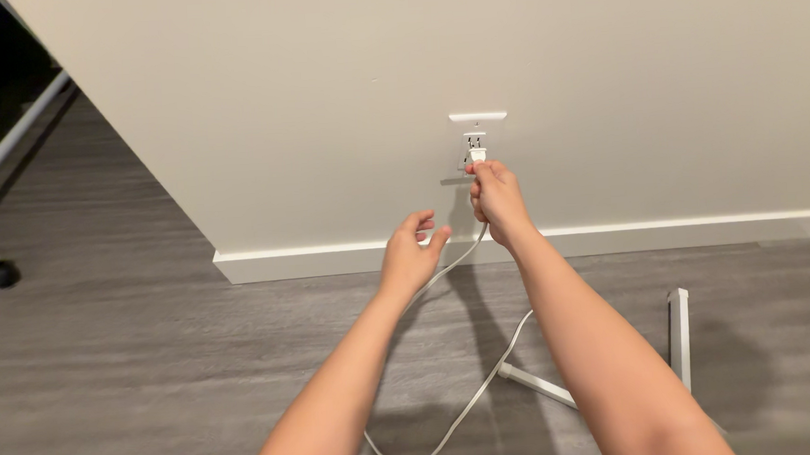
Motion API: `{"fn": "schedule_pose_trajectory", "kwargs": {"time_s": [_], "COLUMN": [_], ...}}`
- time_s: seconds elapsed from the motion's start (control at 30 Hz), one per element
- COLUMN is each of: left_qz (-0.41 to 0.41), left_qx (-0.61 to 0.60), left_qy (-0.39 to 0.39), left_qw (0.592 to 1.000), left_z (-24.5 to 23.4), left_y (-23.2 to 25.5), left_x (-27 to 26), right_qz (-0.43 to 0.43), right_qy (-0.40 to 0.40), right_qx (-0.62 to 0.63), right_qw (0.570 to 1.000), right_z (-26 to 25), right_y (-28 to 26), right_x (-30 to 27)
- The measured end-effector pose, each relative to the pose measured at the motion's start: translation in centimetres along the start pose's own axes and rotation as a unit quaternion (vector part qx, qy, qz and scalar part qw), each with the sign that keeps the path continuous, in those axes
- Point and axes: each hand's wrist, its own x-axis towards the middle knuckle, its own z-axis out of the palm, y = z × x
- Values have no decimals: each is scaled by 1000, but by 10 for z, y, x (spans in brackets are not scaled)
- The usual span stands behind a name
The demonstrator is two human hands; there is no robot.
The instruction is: The person assembles a white pedestal fan by securing the fan blade hub, attaching the front wire cage, and plugging the unit into a wall outlet. The fan is then turned on and begins to oscillate.
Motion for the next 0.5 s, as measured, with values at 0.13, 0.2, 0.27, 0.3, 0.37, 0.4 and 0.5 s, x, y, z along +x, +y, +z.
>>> {"fn": "schedule_pose_trajectory", "kwargs": {"time_s": [0.13,0.2,0.27,0.3,0.37,0.4,0.5], "left_qz": [-7,-17,-69,-116,-183,-204,-216], "left_qx": [-61,-141,-255,-325,-421,-446,-454], "left_qy": [-53,-68,-83,-88,-89,-86,-98], "left_qw": [997,987,961,934,884,867,859], "left_z": [44,63,68,68,65,62,66], "left_y": [-11,-10,-3,4,22,28,36], "left_x": [27,38,45,49,57,62,85], "right_qz": [5,14,24,29,37,42,53], "right_qy": [-6,-7,-11,-15,-19,-21,-43], "right_qx": [4,3,7,13,17,15,25], "right_qw": [1000,1000,1000,999,999,999,997], "right_z": [-3,-2,-3,-3,-5,-5,-8], "right_y": [1,0,-1,-1,-3,-3,-2], "right_x": [10,10,10,11,13,14,17]}}
